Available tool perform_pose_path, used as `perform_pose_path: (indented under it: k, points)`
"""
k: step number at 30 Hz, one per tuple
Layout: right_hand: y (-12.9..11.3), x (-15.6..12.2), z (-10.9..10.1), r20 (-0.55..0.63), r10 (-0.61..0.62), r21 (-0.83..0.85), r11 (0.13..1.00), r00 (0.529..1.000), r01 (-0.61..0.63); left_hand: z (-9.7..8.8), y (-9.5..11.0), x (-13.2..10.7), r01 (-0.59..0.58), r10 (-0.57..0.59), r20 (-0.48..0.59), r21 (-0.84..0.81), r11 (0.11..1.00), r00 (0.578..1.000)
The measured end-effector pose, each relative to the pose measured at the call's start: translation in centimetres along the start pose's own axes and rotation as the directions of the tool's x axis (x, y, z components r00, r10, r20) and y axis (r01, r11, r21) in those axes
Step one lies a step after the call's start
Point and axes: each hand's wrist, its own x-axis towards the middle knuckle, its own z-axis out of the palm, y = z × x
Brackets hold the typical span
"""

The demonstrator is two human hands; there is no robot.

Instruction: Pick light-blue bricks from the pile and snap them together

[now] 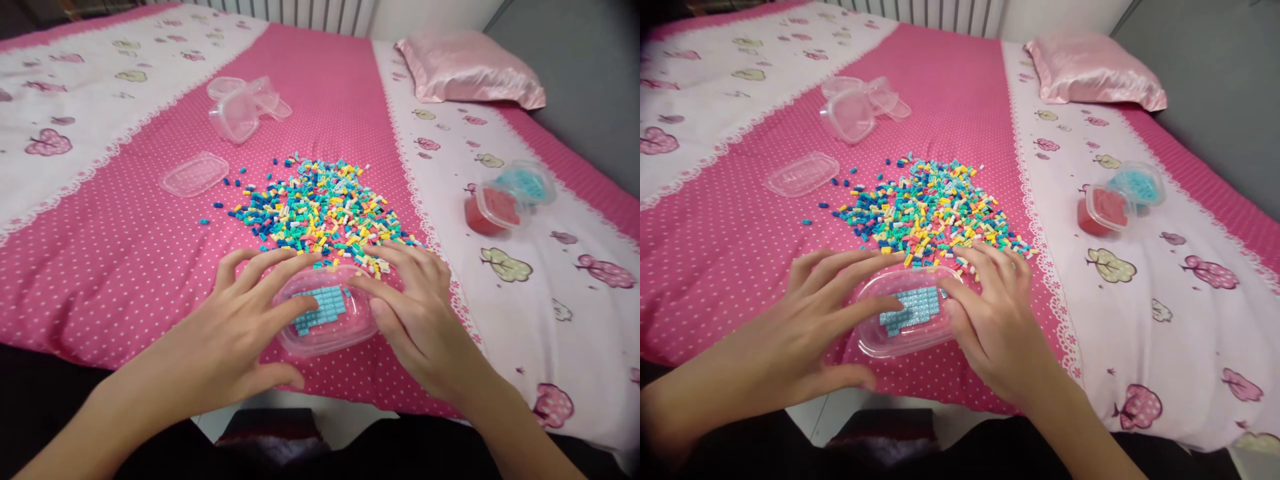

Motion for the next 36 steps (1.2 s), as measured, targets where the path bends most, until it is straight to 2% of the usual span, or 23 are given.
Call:
perform_pose_path:
  k: [4, 7, 12, 23, 36]
  points:
    - [0.6, 0.1, -0.6, -0.061, -0.002, 0.043, 0.999, 0.998, 0.005, -0.2, -0.7, -1.6, -0.001, 0.003, 0.023, -0.066, 0.998, 1.000]
    - [0.5, 0.0, -0.7, -0.036, -0.051, 0.094, 0.994, 0.998, 0.055, 0.5, -0.4, -2.2, 0.008, -0.009, -0.012, -0.092, 0.996, 1.000]
    - [-0.8, -0.3, 0.0, 0.064, -0.148, 0.123, 0.983, 0.987, 0.140, 1.5, 0.3, -1.7, 0.052, -0.063, -0.079, -0.136, 0.989, 0.995]
    - [-1.0, -0.7, 0.5, 0.091, -0.121, 0.097, 0.989, 0.988, 0.112, 1.9, 0.6, -1.3, 0.090, -0.105, -0.091, -0.154, 0.984, 0.990]
    - [-1.2, -0.4, 0.9, 0.110, -0.150, 0.073, 0.987, 0.983, 0.142, 1.5, 0.7, -0.6, 0.046, -0.054, -0.077, -0.093, 0.995, 0.996]
